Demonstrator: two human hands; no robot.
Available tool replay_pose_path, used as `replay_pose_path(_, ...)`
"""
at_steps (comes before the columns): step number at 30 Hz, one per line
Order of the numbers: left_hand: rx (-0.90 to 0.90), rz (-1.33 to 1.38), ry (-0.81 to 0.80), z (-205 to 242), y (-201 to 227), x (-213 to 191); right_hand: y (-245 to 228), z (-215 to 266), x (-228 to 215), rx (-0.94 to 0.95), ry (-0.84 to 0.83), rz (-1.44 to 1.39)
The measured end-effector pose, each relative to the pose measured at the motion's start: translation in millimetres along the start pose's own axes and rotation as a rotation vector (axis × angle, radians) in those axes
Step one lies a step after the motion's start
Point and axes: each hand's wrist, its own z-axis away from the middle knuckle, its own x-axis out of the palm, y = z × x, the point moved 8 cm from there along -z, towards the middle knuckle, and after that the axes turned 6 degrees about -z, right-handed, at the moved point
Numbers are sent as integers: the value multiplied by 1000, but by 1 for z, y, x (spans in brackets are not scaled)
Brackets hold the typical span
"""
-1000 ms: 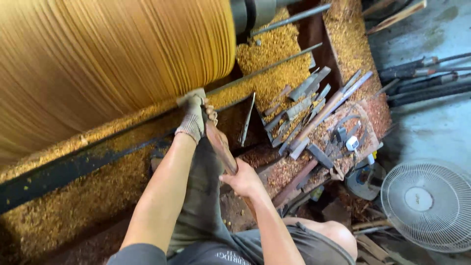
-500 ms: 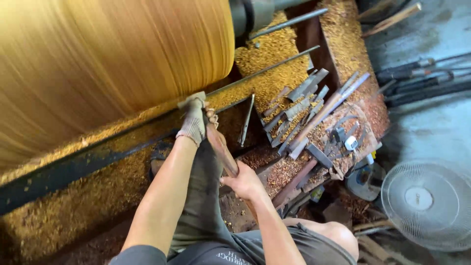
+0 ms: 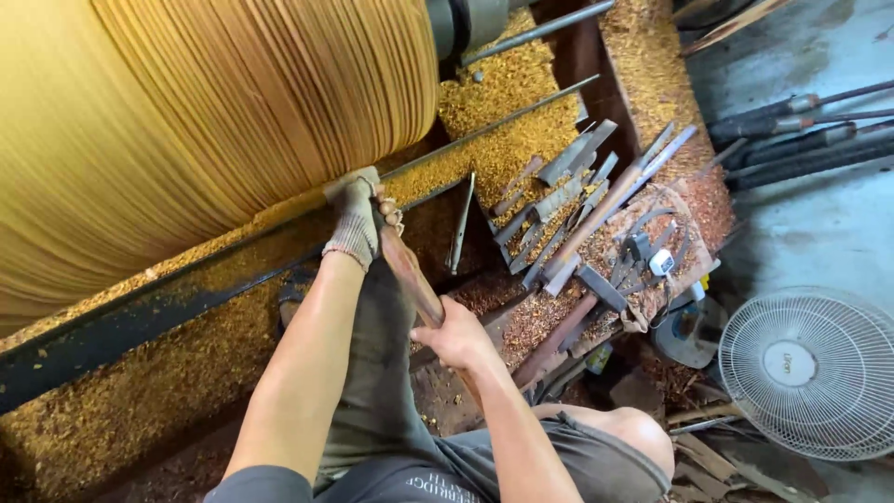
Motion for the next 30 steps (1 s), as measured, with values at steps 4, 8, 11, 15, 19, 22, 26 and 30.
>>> replay_pose_path(4, -38, -27, 14, 1, -5, 4, 13, -8, 0, -57, 34, -4)
replay_pose_path(8, -38, -19, 39, -8, -9, 0, 8, -4, -3, -21, 14, 0)
replay_pose_path(11, -44, 3, 40, -16, -14, -4, 2, -3, -5, 1, -5, -19)
replay_pose_path(15, -6, 56, -29, -29, -15, 0, 1, -6, -6, 5, 3, 13)
replay_pose_path(19, 9, 24, -89, -25, -16, 8, 10, -14, -6, 10, 7, 18)
replay_pose_path(22, 30, 55, -82, -11, -13, 16, 13, -10, -4, -22, 23, -13)
replay_pose_path(26, -18, -16, -49, -47, -20, 6, 20, -13, -7, -25, 45, -55)
replay_pose_path(30, -25, -96, -35, -46, -7, 13, 12, -15, -10, 20, 26, -31)
